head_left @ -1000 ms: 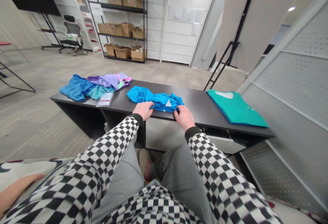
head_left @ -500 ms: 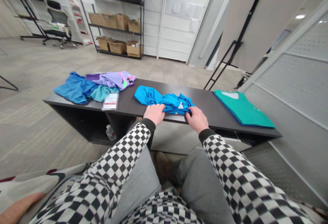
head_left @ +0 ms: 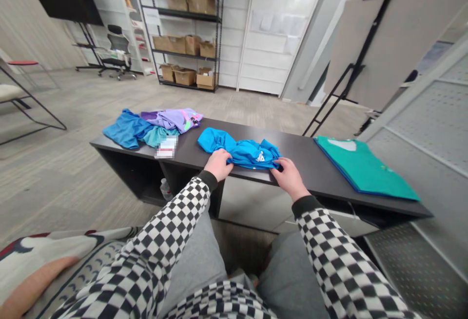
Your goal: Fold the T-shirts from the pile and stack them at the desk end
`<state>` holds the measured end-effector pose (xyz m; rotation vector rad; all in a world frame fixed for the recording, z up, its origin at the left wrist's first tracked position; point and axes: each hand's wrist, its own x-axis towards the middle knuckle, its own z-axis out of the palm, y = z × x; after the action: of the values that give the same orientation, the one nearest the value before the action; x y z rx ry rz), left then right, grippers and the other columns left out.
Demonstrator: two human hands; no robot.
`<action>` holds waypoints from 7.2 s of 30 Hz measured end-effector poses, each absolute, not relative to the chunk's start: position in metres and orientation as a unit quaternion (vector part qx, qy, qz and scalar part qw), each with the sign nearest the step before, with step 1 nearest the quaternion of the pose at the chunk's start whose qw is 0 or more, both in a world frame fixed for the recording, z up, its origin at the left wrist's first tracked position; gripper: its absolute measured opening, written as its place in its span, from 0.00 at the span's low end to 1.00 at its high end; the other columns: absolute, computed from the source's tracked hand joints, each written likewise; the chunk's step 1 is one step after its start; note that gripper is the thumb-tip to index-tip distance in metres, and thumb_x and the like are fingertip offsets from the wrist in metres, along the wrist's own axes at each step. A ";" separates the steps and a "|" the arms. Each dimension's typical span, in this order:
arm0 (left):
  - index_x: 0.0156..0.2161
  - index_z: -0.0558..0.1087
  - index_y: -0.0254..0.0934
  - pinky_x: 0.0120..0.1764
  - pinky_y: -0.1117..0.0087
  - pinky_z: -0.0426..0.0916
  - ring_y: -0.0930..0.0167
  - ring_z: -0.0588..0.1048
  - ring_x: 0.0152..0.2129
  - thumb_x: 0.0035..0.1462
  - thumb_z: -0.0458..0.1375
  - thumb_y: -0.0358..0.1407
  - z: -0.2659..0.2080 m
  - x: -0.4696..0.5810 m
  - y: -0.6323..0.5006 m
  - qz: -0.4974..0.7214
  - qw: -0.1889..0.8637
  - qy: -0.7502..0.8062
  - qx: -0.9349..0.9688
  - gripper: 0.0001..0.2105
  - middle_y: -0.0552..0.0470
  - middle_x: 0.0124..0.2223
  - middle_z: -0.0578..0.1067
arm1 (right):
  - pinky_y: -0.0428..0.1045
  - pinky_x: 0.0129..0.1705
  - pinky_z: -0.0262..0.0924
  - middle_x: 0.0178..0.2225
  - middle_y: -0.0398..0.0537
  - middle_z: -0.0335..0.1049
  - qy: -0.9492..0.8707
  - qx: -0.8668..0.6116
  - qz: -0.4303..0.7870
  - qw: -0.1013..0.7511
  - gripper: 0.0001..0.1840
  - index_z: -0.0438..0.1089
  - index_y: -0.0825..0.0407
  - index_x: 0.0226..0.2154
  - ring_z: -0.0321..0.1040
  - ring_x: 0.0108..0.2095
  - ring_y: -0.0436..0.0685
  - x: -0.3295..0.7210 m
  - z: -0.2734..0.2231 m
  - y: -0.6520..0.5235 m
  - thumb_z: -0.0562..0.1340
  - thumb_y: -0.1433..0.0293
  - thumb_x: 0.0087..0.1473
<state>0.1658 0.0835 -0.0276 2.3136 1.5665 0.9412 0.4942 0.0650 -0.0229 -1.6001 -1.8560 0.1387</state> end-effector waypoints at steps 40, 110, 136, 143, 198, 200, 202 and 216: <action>0.49 0.77 0.22 0.65 0.28 0.64 0.47 0.78 0.60 0.80 0.51 0.57 0.427 0.083 0.040 0.348 -0.339 0.472 0.736 0.33 0.39 0.50 0.81 | 0.55 0.45 0.56 0.40 0.55 0.81 -0.724 -0.488 -0.361 0.328 0.35 0.77 0.59 0.39 0.72 0.42 0.56 0.548 0.387 -0.004 0.61 0.41 0.72; 0.52 0.81 0.43 0.51 0.60 0.74 0.54 0.83 0.50 0.74 0.50 0.56 0.020 0.204 0.394 -0.008 -0.008 0.596 0.803 0.23 0.39 0.52 0.85 | 0.56 0.53 0.67 0.51 0.66 0.83 -0.709 -0.704 -0.028 -0.034 0.30 0.80 0.53 0.50 0.79 0.52 0.70 0.610 0.029 0.307 0.54 0.47 0.77; 0.84 0.50 0.35 0.79 0.40 0.40 0.48 0.44 0.82 0.68 0.38 0.73 -0.022 0.270 0.292 0.056 0.077 0.573 0.814 0.54 0.37 0.85 0.43 | 0.74 0.81 0.30 0.84 0.58 0.39 -0.691 -0.715 0.087 0.058 0.45 0.47 0.51 0.83 0.37 0.83 0.72 0.566 -0.003 0.247 0.40 0.44 0.77; 0.84 0.50 0.38 0.79 0.40 0.40 0.49 0.44 0.82 0.67 0.40 0.74 -0.017 0.264 0.306 0.050 0.083 0.567 0.818 0.54 0.39 0.85 0.43 | 0.74 0.81 0.30 0.85 0.59 0.34 -0.696 -0.713 0.083 0.012 0.51 0.44 0.52 0.84 0.34 0.84 0.72 0.595 -0.004 0.269 0.44 0.38 0.74; 0.83 0.56 0.37 0.78 0.37 0.42 0.48 0.49 0.81 0.74 0.40 0.63 -0.009 0.387 0.291 0.047 0.073 0.470 0.879 0.44 0.40 0.84 0.50 | 0.49 0.44 0.64 0.42 0.56 0.85 -0.620 -0.771 0.069 0.128 0.13 0.83 0.54 0.40 0.78 0.41 0.59 0.703 0.041 0.227 0.62 0.70 0.72; 0.82 0.56 0.36 0.78 0.37 0.42 0.48 0.49 0.81 0.74 0.40 0.64 -0.009 0.387 0.292 0.048 0.072 0.469 0.879 0.44 0.39 0.84 0.50 | 0.48 0.42 0.64 0.43 0.55 0.85 -0.627 -0.759 0.077 0.158 0.16 0.83 0.53 0.42 0.78 0.41 0.59 0.698 0.039 0.228 0.62 0.62 0.75; 0.83 0.55 0.35 0.78 0.37 0.41 0.47 0.49 0.81 0.74 0.40 0.64 -0.009 0.387 0.292 0.047 0.073 0.468 0.879 0.45 0.39 0.84 0.50 | 0.48 0.41 0.64 0.43 0.53 0.85 -0.643 -0.743 0.096 0.162 0.17 0.83 0.52 0.43 0.78 0.40 0.58 0.693 0.037 0.229 0.66 0.56 0.72; 0.83 0.55 0.34 0.78 0.36 0.42 0.47 0.48 0.81 0.73 0.39 0.64 -0.009 0.388 0.293 0.045 0.074 0.467 0.880 0.46 0.39 0.84 0.50 | 0.48 0.41 0.62 0.35 0.51 0.82 -0.621 -0.752 0.061 0.213 0.12 0.79 0.53 0.35 0.76 0.37 0.58 0.701 0.032 0.240 0.63 0.68 0.68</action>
<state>0.3876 0.2928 -0.0090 2.6402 1.4022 0.1357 0.7013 0.2398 0.0319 -2.0866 -1.7247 0.1707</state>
